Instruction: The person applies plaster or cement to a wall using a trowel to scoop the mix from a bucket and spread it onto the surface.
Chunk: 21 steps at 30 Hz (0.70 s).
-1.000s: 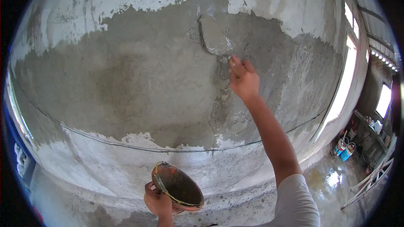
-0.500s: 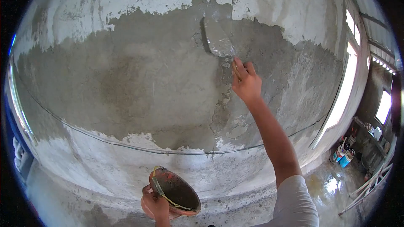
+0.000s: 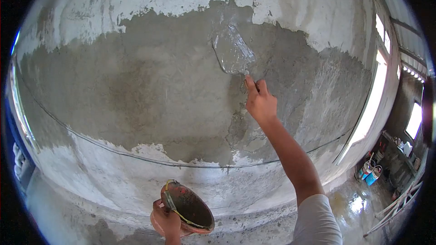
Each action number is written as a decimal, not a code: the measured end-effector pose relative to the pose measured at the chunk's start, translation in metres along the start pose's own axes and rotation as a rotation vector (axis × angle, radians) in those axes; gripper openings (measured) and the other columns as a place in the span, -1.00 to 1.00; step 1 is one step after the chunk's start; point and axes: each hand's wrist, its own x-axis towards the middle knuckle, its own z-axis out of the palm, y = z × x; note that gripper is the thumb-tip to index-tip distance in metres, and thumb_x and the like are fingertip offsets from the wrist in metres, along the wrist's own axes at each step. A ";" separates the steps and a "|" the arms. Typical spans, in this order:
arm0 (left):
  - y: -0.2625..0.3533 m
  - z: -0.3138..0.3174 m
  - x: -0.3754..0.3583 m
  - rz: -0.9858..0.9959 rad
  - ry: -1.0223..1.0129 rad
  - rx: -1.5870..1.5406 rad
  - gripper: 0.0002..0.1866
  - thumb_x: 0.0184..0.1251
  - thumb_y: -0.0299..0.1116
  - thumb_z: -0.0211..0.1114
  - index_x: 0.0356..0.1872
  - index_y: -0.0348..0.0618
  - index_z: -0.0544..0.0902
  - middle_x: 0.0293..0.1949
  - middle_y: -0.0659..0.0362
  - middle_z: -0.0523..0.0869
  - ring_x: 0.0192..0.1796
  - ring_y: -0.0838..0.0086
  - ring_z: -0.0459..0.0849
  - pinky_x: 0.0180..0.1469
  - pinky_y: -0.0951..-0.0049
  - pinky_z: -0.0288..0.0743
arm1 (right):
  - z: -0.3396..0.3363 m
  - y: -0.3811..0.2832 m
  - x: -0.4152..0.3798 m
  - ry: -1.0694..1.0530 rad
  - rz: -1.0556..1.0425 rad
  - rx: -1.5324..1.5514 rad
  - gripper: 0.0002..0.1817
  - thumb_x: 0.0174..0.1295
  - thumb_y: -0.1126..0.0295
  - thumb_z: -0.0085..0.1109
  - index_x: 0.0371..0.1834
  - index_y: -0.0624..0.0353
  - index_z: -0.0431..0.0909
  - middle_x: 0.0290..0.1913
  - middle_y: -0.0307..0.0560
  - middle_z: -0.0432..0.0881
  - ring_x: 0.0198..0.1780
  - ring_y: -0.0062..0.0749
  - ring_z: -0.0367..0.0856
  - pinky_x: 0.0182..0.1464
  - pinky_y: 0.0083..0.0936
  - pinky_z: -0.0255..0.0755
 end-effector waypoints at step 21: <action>-0.037 -0.003 0.007 0.130 0.072 0.177 -0.68 0.16 -0.32 0.51 -0.17 -0.24 0.62 -0.56 0.05 0.77 -0.50 0.16 0.74 -0.43 0.22 0.47 | 0.031 -0.033 -0.018 -0.163 0.017 0.096 -0.36 0.22 0.44 0.26 0.44 -0.04 0.48 -0.07 -0.03 0.53 -0.29 -0.09 0.72 -0.36 -0.18 0.67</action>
